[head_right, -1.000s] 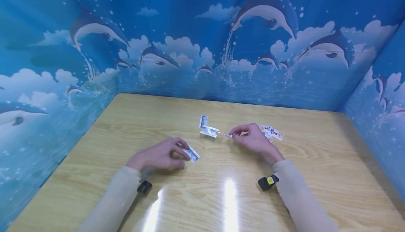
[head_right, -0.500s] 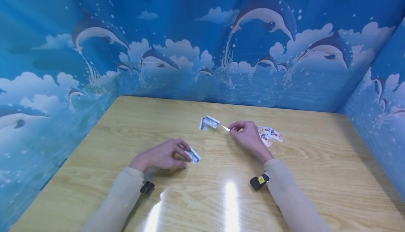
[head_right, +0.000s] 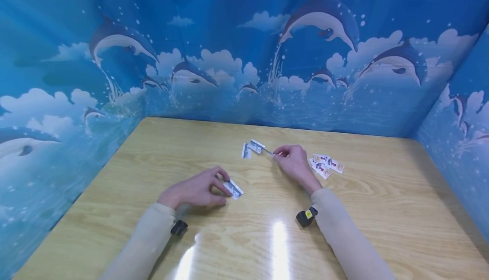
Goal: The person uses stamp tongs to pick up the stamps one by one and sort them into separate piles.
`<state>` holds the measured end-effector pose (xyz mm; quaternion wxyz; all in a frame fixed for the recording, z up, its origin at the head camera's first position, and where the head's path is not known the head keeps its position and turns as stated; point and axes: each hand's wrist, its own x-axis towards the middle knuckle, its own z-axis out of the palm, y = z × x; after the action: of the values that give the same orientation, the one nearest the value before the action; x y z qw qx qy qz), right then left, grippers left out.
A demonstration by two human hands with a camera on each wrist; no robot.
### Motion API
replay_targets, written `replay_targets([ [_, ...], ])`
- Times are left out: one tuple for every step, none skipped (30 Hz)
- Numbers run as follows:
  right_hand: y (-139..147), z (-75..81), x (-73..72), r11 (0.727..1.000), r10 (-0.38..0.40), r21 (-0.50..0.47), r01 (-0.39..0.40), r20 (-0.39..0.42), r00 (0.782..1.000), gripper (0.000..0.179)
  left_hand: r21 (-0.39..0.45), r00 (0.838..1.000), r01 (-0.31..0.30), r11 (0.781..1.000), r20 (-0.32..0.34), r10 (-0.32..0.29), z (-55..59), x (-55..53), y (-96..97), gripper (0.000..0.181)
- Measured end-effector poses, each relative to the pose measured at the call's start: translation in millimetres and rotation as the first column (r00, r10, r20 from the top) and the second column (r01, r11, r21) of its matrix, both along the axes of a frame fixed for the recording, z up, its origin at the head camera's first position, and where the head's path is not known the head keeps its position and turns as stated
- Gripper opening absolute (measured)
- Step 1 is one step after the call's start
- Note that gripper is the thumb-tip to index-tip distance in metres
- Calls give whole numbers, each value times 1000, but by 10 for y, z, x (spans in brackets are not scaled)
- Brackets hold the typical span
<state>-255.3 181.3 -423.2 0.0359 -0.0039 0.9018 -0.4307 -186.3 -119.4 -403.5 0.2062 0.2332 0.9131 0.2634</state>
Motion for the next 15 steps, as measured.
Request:
replay_targets([
  [-7,1,-6,1000,-3,2,3,3,1000,26,4,1000,-3,1000,2,3,-1,0,1,21],
  [-14,2,-11,1000,-3,6,3,6,1000,25,7,1000,-6,1000,3,6,-1,-1,1,20],
  [-19,2,-16,1000,-2,8,2,10,1000,25,9,1000,-10,1000,6,10,-1,-2,3,20],
  [-24,3,-18,1000,-3,11,2,17,1000,25,8,1000,-11,1000,8,11,2,-3,4,20],
  [-29,4,-18,1000,-5,11,5,27,1000,25,9,1000,-15,1000,10,15,5,-4,6,20],
  [-31,6,-17,1000,-6,15,5,38,999,25,9,1000,-17,1000,12,17,9,-5,10,19],
  [-31,8,-17,1000,-5,18,4,45,999,25,9,1000,-18,1000,11,17,11,-7,10,19],
  [-31,10,-17,1000,-1,22,0,50,999,26,10,1000,-18,1000,11,17,15,-7,12,19],
  [-31,12,-17,1000,2,26,-3,55,998,26,12,1000,-19,1000,12,18,21,-6,15,19],
  [-29,14,-15,999,7,31,-9,60,998,26,11,1000,-19,1000,11,19,25,-5,17,19],
  [-26,15,-12,999,14,35,-16,63,998,25,10,1000,-18,1000,10,18,28,-5,18,19],
  [-23,16,-9,999,23,41,-26,64,998,25,10,1000,-15,1000,9,15,30,-3,19,19],
  [-18,16,-4,998,33,47,-36,67,997,25,8,1000,-13,1000,8,13,29,-1,18,19],
  [-14,15,2,997,42,54,-46,73,996,25,6,1000,-12,1000,5,12,26,1,17,19],
  [-9,15,10,997,53,59,-57,79,996,24,3,1000,-11,1000,2,11,21,4,14,18],
])
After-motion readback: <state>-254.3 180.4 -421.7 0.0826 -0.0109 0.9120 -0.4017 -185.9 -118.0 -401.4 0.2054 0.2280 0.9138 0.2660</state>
